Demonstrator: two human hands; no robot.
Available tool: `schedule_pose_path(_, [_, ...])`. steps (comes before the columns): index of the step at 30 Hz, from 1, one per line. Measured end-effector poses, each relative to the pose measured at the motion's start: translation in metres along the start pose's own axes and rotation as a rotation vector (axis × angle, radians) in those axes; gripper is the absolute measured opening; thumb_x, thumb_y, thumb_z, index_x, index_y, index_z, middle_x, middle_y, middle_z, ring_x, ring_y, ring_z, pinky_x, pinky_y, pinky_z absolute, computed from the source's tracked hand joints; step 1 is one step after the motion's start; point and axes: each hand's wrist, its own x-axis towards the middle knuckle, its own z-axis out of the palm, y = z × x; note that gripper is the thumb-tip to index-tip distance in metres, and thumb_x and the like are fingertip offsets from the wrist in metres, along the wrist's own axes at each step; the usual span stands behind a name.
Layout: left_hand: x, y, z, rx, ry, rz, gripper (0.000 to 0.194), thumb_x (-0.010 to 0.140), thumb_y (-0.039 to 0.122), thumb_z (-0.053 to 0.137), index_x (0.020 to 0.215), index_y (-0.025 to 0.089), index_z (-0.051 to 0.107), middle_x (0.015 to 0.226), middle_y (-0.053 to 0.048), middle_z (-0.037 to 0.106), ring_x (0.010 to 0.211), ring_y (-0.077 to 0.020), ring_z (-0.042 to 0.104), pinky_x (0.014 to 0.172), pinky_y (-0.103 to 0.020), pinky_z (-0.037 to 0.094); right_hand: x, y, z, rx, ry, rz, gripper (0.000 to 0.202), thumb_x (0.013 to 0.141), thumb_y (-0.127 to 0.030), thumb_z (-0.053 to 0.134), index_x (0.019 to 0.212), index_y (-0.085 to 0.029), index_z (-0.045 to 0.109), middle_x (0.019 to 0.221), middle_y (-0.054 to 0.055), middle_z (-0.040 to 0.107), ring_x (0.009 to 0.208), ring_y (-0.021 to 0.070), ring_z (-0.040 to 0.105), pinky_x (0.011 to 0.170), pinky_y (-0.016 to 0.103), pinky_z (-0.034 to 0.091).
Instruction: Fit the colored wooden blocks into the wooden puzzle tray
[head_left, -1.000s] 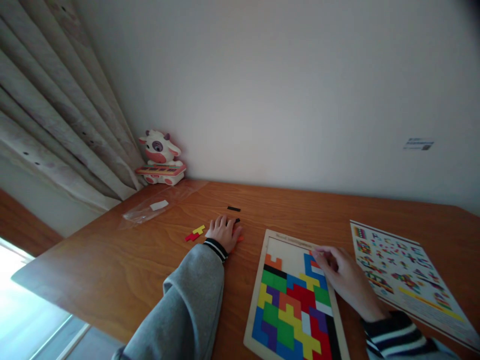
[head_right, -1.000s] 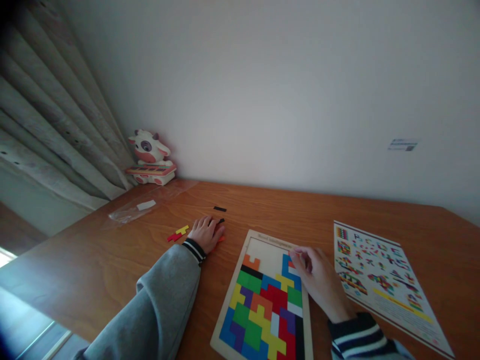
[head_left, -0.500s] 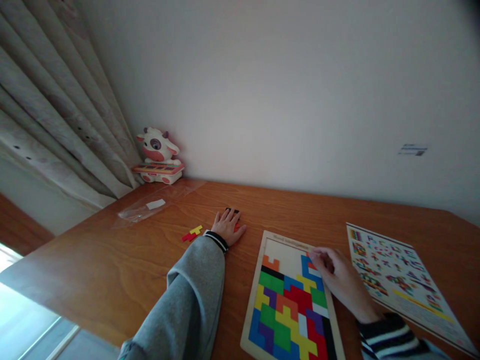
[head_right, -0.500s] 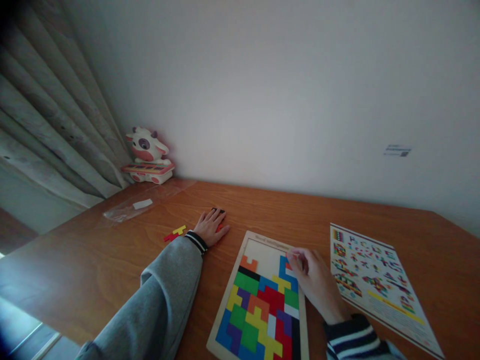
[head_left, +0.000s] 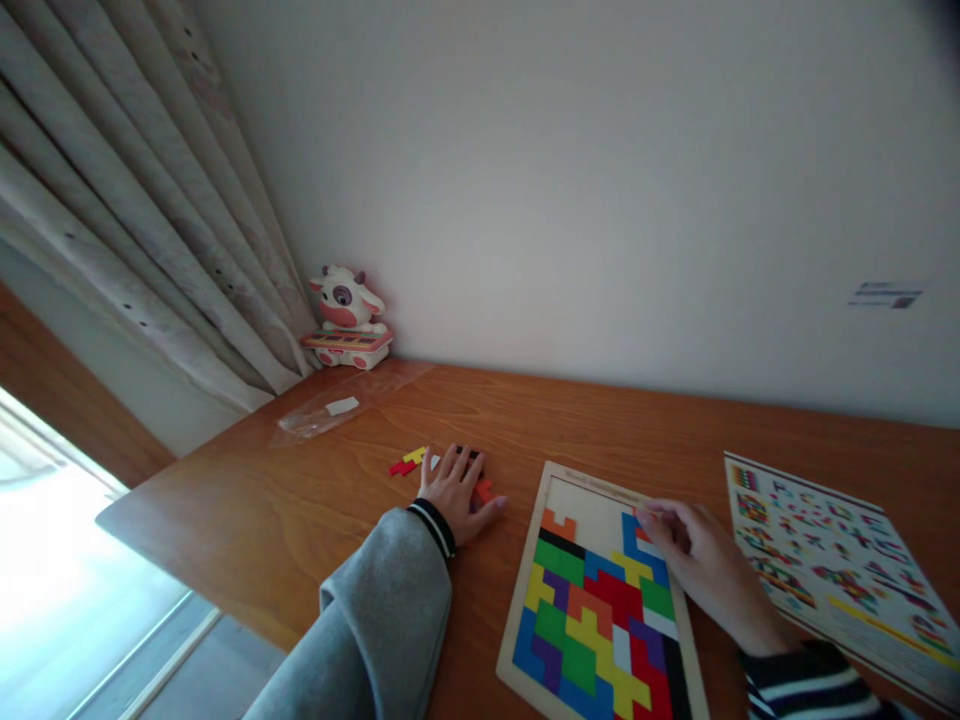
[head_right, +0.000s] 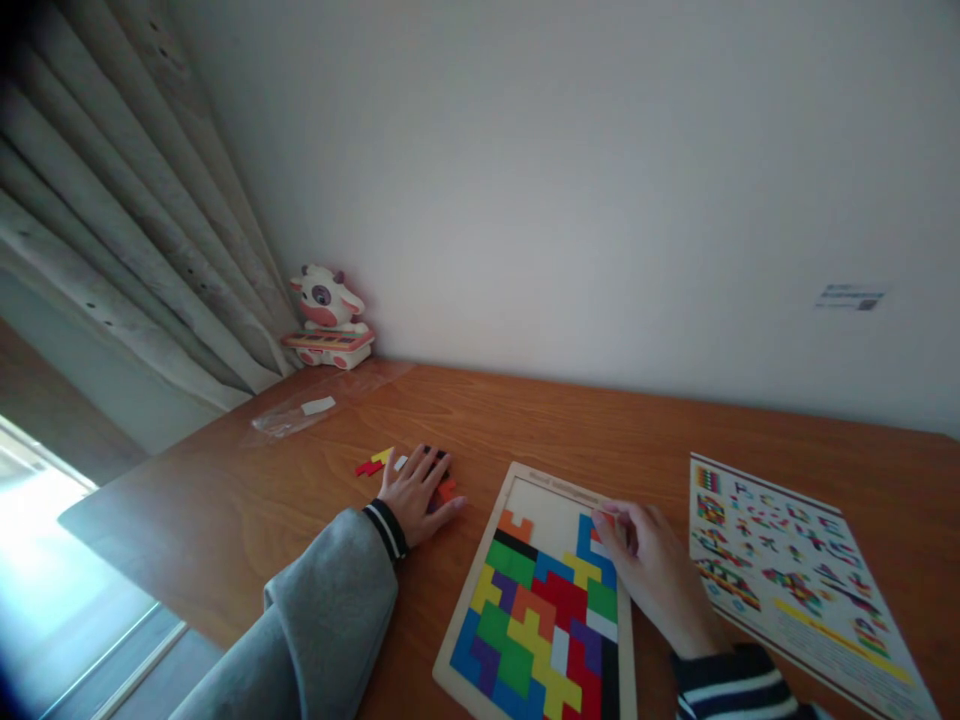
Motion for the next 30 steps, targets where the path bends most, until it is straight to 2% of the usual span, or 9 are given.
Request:
schedule_pose_path(4, [-0.024, -0.027, -0.009, 0.06, 0.047, -0.296, 0.104, 0.067, 0.087, 0.052, 0.15, 0.029, 0.032, 0.157, -0.02, 0.024, 0.138, -0.0571, 0.021, 0.102, -0.079, 0.007, 0.0, 0.0, 0.001, -0.004, 0.006, -0.009, 0.049, 0.086, -0.065, 0.046, 0.097, -0.021, 0.065, 0.091, 0.01, 0.068, 0.076, 0.0246, 0.064, 0.068, 0.038, 0.052])
schedule_pose_path(7, [-0.033, -0.042, -0.008, 0.08, 0.006, -0.375, 0.108, 0.067, 0.087, 0.051, 0.152, 0.025, 0.029, 0.158, -0.021, 0.02, 0.139, -0.0569, 0.018, 0.105, -0.075, 0.013, 0.0, 0.0, 0.001, -0.013, 0.012, -0.021, 0.049, 0.086, -0.065, 0.047, 0.098, -0.021, 0.065, 0.093, 0.01, 0.067, 0.078, 0.0248, 0.064, 0.07, 0.038, 0.052])
schedule_pose_path(9, [-0.03, -0.047, -0.006, 0.063, -0.006, -0.307, 0.109, 0.068, 0.086, 0.05, 0.153, 0.023, 0.026, 0.159, -0.02, 0.02, 0.142, -0.0521, 0.015, 0.11, -0.069, 0.015, 0.0, 0.002, 0.002, -0.021, 0.01, -0.028, 0.049, 0.086, -0.064, 0.047, 0.099, -0.02, 0.065, 0.095, 0.011, 0.066, 0.079, 0.0248, 0.064, 0.072, 0.039, 0.052])
schedule_pose_path(12, [-0.011, -0.05, -0.005, -0.011, -0.03, -0.119, 0.111, 0.07, 0.085, 0.051, 0.154, 0.019, 0.021, 0.158, -0.021, 0.021, 0.146, -0.0421, 0.016, 0.115, -0.059, 0.018, 0.0, 0.006, 0.003, -0.012, -0.007, -0.017, 0.049, 0.087, -0.064, 0.048, 0.1, -0.02, 0.065, 0.098, 0.011, 0.066, 0.082, 0.0248, 0.064, 0.072, 0.039, 0.052])
schedule_pose_path(18, [0.024, -0.049, -0.011, -0.089, -0.107, 0.119, 0.087, 0.077, 0.078, 0.053, 0.146, 0.026, 0.042, 0.156, -0.013, 0.031, 0.144, -0.0354, 0.028, 0.118, -0.056, 0.017, 0.0, 0.008, 0.005, -0.009, -0.019, -0.007, 0.049, 0.086, -0.064, 0.048, 0.101, -0.021, 0.066, 0.098, 0.011, 0.066, 0.083, 0.0253, 0.064, 0.071, 0.039, 0.052])
schedule_pose_path(22, [0.02, -0.044, -0.014, -0.16, -0.139, 0.28, 0.088, 0.073, 0.075, 0.061, 0.141, 0.021, 0.049, 0.153, -0.015, 0.036, 0.142, -0.0334, 0.032, 0.119, -0.05, 0.022, -0.001, 0.006, 0.003, -0.031, -0.009, -0.003, 0.049, 0.086, -0.064, 0.047, 0.101, -0.021, 0.066, 0.1, 0.012, 0.066, 0.082, 0.0256, 0.063, 0.069, 0.039, 0.052])
schedule_pose_path(26, [0.009, -0.037, -0.014, -0.243, -0.154, 0.431, 0.096, 0.06, 0.072, 0.074, 0.14, 0.025, 0.051, 0.153, -0.012, 0.037, 0.142, -0.034, 0.033, 0.119, -0.05, 0.025, -0.001, 0.003, 0.002, -0.042, -0.009, 0.003, 0.049, 0.087, -0.064, 0.046, 0.102, -0.021, 0.066, 0.099, 0.011, 0.066, 0.079, 0.0246, 0.063, 0.068, 0.038, 0.052])
schedule_pose_path(28, [0.007, -0.035, -0.013, -0.275, -0.144, 0.431, 0.088, 0.064, 0.068, 0.075, 0.138, 0.026, 0.053, 0.152, -0.01, 0.039, 0.141, -0.0332, 0.035, 0.118, -0.05, 0.027, 0.0, 0.003, 0.002, -0.041, -0.005, -0.005, 0.049, 0.087, -0.063, 0.046, 0.101, -0.021, 0.066, 0.097, 0.011, 0.067, 0.077, 0.0242, 0.063, 0.067, 0.038, 0.051])
schedule_pose_path(30, [0.007, -0.034, -0.011, -0.306, -0.126, 0.409, 0.071, 0.073, 0.061, 0.071, 0.134, 0.027, 0.058, 0.149, -0.009, 0.044, 0.139, -0.0306, 0.039, 0.117, -0.048, 0.029, 0.001, 0.004, 0.002, -0.034, 0.0, -0.025, 0.047, 0.088, -0.061, 0.046, 0.099, -0.021, 0.067, 0.096, 0.011, 0.067, 0.078, 0.0241, 0.063, 0.067, 0.037, 0.051])
